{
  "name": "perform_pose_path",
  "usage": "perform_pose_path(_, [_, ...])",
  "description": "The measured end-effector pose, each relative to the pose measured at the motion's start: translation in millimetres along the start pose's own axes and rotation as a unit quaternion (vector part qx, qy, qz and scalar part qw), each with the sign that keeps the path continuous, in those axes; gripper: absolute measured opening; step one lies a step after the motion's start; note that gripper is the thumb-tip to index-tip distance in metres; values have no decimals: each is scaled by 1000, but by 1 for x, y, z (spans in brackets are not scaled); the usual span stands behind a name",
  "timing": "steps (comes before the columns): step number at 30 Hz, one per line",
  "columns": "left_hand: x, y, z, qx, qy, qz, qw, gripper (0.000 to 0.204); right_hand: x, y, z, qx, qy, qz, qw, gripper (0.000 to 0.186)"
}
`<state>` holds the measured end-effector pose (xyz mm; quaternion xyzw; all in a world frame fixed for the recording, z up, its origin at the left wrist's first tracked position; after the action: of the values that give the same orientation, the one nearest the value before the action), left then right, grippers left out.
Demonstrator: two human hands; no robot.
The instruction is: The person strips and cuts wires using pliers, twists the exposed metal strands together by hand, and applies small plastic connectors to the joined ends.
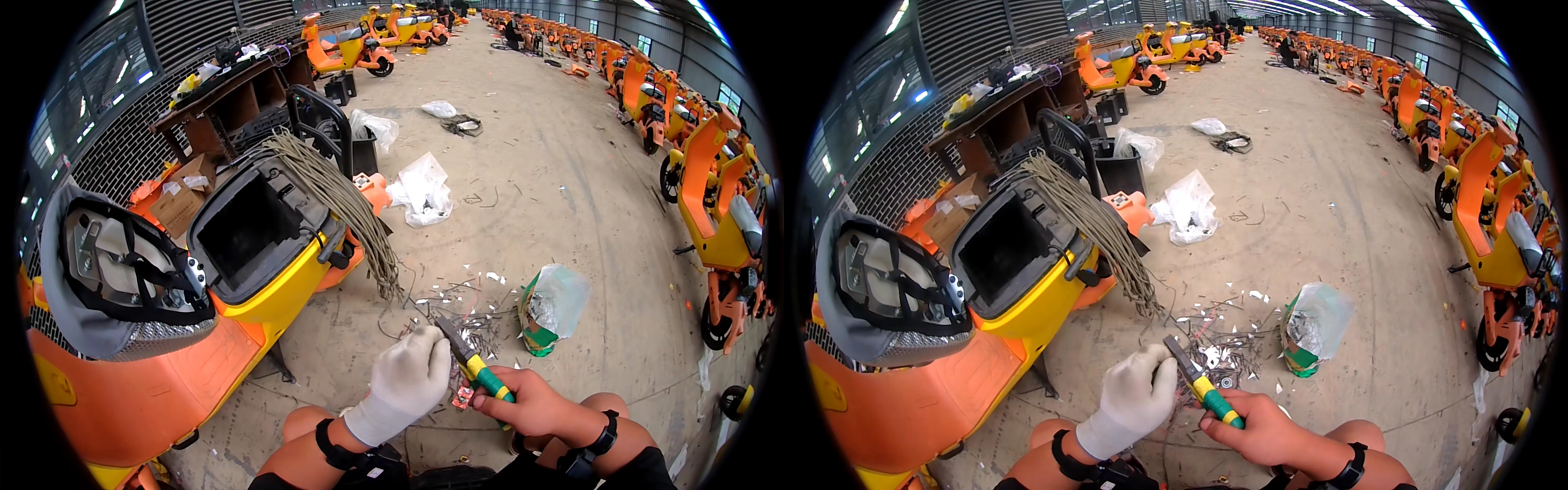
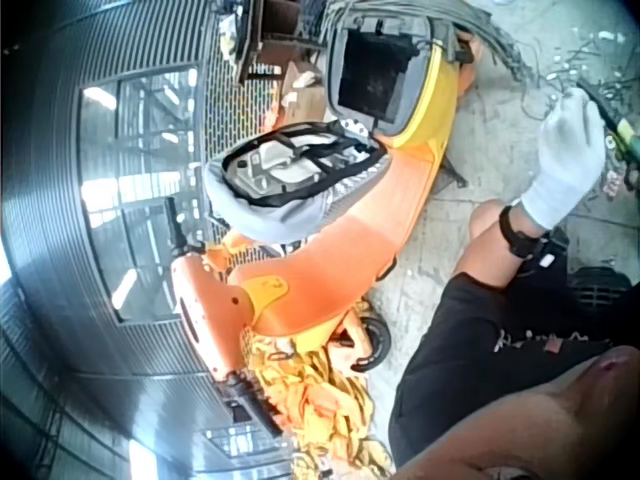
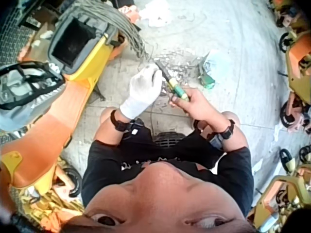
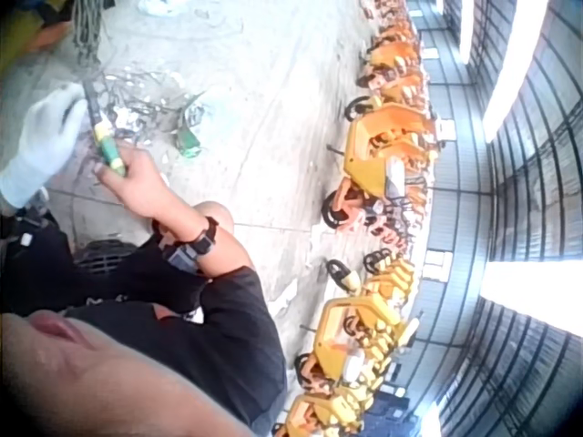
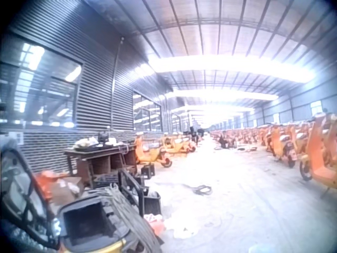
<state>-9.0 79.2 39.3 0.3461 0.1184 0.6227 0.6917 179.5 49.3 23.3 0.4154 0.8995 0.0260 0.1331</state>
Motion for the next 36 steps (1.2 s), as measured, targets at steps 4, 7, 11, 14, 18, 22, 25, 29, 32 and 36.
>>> perform_pose_path(4, [0, -5, -14, -282, 169, -113, 938, 13, -2, 0, 4, -126, 99, 52, 986, 18])
perform_pose_path(7, [-1, -11, -18, -510, 239, -131, 816, 12, -2, 1, 3, -178, 126, 80, 973, 18])
perform_pose_path(11, [-5, -10, -21, -645, 264, -184, 693, 10, 0, 2, 3, -206, 125, 79, 967, 19])
perform_pose_path(14, [0, -15, -20, -631, 251, -184, 710, 13, 2, 5, 4, -205, 129, 94, 966, 19])
perform_pose_path(18, [6, -18, -23, -479, 224, -163, 833, 14, 3, 7, 4, -146, 65, 84, 984, 22])
perform_pose_path(22, [4, -12, -30, -328, 181, -94, 922, 16, 15, 3, -6, -97, 45, 73, 992, 23])
perform_pose_path(25, [1, -15, -20, -335, 196, -95, 916, 18, 11, 6, 1, -64, -1, 60, 996, 22])
perform_pose_path(29, [5, -8, -22, -300, 164, -87, 936, 17, 9, 3, 4, 13, -21, 11, 1000, 19])
perform_pose_path(32, [3, -7, -23, -339, 188, -107, 916, 16, 10, 5, 12, 71, -31, -45, 996, 19])
perform_pose_path(36, [6, -6, -20, -332, 156, -113, 924, 16, 10, 6, 10, 185, -27, -92, 978, 18])
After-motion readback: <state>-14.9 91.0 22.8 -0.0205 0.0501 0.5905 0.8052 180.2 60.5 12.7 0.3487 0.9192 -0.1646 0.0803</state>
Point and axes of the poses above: each hand's wrist, its own x-axis towards the middle knuckle, its own y-axis out of the back of the hand, z = x × y, the point moved 4 cm from there along x, towards the middle knuckle, and after that the axes turned 8 degrees about -z, right-handed, at the moved point
